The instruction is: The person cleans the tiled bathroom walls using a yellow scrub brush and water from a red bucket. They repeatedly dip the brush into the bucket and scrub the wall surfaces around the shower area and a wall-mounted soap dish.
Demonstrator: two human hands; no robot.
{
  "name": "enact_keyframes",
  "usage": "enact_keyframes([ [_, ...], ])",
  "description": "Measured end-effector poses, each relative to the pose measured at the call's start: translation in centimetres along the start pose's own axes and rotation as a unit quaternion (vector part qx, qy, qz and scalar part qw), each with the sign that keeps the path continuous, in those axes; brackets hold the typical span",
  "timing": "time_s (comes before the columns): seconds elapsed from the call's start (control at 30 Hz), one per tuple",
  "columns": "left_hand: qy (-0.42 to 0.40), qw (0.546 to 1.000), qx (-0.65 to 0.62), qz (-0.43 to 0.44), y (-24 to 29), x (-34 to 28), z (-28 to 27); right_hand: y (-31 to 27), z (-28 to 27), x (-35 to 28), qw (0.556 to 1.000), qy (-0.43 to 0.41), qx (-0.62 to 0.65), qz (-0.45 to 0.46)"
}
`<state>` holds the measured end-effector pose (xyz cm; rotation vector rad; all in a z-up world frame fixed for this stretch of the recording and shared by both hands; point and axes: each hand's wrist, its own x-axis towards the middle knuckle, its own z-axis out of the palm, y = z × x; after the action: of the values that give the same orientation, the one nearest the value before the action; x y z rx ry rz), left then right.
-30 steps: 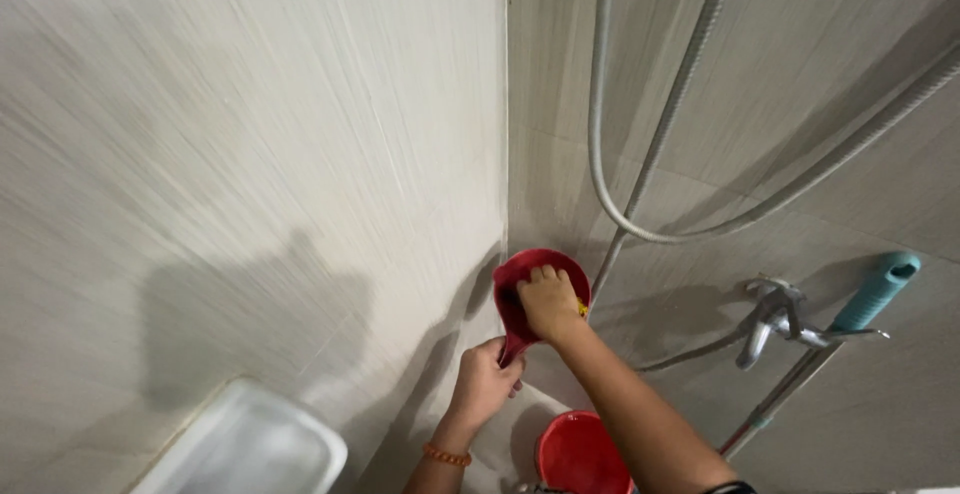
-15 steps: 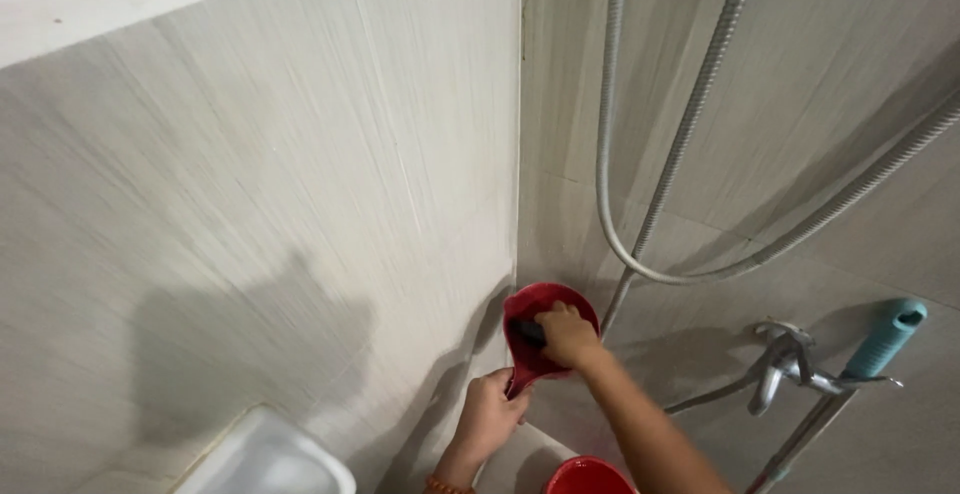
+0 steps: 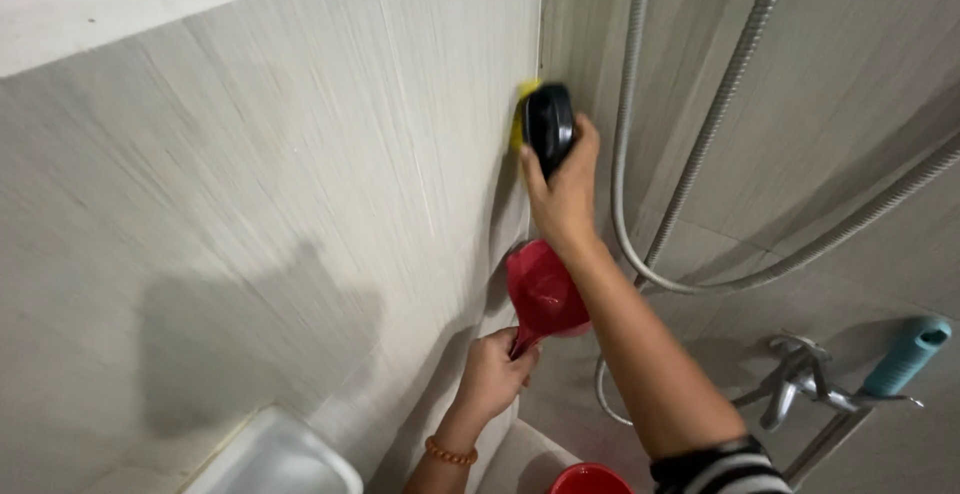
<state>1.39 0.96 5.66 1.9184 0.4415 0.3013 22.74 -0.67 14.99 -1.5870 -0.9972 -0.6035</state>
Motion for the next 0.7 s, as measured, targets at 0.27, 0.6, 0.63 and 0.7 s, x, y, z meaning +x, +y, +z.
enact_keyframes([
  [0.27,-0.022,0.999,-0.019,-0.042,1.1,1.0,-0.5,-3.7,1.4,10.2,0.979,0.116,-0.164,-0.023],
  [0.6,-0.009,0.999,-0.018,-0.034,0.1,1.5,-0.6,-3.1,1.9,10.7,0.940,0.210,-0.206,-0.173],
  [0.63,-0.005,0.999,-0.013,-0.036,0.2,1.4,-0.6,-2.1,2.3,8.9,0.939,0.205,-0.223,-0.164],
  [0.7,-0.001,0.999,-0.008,-0.038,0.1,1.3,-0.4,-0.6,2.8,5.4,0.938,0.197,-0.239,-0.155],
])
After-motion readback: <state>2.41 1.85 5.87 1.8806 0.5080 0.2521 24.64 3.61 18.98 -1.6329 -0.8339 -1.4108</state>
